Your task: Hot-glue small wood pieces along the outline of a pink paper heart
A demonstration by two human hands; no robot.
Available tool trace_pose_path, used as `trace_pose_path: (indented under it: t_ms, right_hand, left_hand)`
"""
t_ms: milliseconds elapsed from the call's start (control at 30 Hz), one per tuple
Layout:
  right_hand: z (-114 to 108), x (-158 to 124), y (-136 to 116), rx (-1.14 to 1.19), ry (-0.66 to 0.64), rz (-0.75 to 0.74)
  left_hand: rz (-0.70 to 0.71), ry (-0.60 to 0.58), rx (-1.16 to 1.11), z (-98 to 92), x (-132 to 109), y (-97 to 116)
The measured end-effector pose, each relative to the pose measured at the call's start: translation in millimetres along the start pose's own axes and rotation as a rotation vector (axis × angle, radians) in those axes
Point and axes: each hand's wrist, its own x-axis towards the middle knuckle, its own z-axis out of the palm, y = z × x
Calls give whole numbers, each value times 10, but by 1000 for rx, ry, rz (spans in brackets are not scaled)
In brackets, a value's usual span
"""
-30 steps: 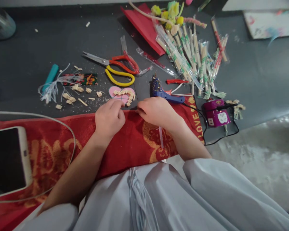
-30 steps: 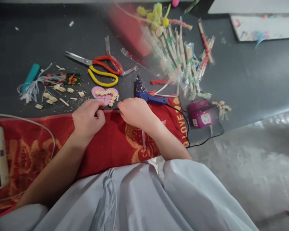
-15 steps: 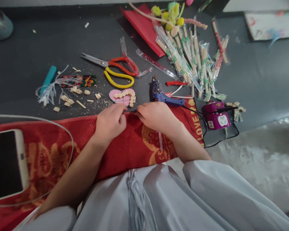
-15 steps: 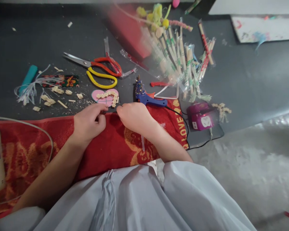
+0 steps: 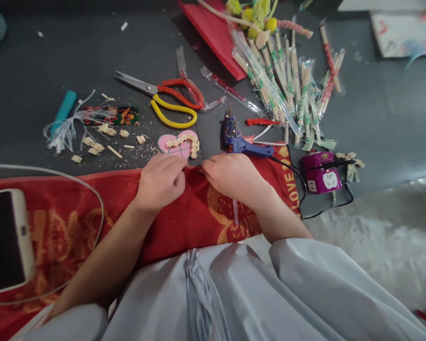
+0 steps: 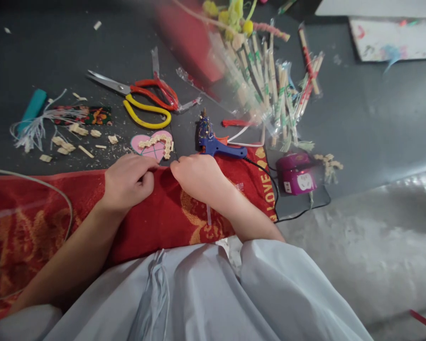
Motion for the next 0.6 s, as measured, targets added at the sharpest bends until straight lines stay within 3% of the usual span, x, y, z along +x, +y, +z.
trace_pose_path:
  t_ms: [333,600]
  right_hand:
    - [34,63,-17,111,20,162]
    - [45,67,-35,120,-15,150]
  left_hand:
    - [-71,-52,-24,14,4,-33]
    - [-61,-38,5,-6,-6,-28]
